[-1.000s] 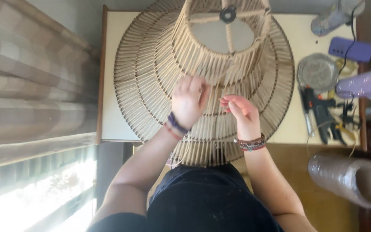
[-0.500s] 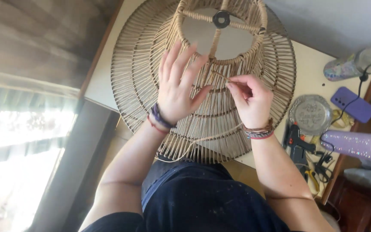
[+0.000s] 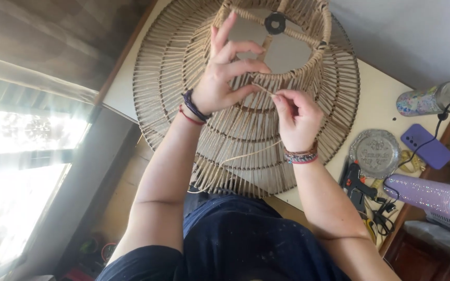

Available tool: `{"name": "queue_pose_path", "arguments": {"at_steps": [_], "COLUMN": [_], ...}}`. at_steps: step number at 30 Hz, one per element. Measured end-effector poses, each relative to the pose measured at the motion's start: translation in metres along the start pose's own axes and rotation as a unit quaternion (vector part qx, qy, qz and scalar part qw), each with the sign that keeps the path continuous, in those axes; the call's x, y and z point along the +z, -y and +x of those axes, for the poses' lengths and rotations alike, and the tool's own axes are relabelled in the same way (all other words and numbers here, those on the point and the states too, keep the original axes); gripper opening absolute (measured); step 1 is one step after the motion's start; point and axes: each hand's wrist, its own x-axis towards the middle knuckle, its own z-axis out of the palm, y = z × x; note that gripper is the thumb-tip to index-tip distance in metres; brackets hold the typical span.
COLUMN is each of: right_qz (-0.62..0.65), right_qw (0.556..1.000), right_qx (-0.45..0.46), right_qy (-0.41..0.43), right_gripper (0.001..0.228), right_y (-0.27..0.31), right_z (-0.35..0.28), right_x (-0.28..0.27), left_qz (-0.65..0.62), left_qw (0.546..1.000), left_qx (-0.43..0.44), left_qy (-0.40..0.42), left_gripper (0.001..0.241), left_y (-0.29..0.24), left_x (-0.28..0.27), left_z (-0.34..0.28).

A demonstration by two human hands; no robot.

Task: Assembling a wicker lampshade using a hot glue gun and pliers to secure and trim strands.

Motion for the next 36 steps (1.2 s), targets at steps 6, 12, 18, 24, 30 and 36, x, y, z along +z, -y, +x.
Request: {"name": "queue_pose_path", "arguments": {"at_steps": [6,12,18,24,30,36], "right_qz": [0.05,0.081,0.112,0.211,-0.083,-0.161], "right_qw": [0.998,0.993,0.977,0.935,0.987,0.971], "right_qx": [0.022,0.081,0.167,0.237,0.079,0.142], "right_qy": [-0.012,-0.006,-0.072,-0.16,-0.109,-0.103], "right_gripper": [0.014,0.013,0.009,0.021,0.012,0.017], "right_y": [0.008,0.018,0.029,0.02,0.027,0.009], "right_z": [-0.001,-0.015,-0.042,-0.037,-0.04,-0.115], "right_x": [0.038,0.029,0.032,0.033,0.011,-0.03], "left_qz": [-0.041,-0.067,-0.11,-0.158,-0.138,-0.05], "left_qw": [0.999,0.994,0.989,0.98,0.98,0.993], "left_qx": [0.016,0.047,0.07,0.094,0.128,0.072], "left_qy": [0.032,0.066,0.07,0.082,0.062,0.077], "left_gripper": [0.025,0.028,0.028,0.038,0.036,0.045], "left_y": [0.015,0.018,0.012,0.028,0.046,0.023], "left_x": [-0.038,-0.037,-0.02,0.002,-0.006,-0.006], "left_z": [-0.001,-0.003,0.0,0.024,0.024,-0.015]}}
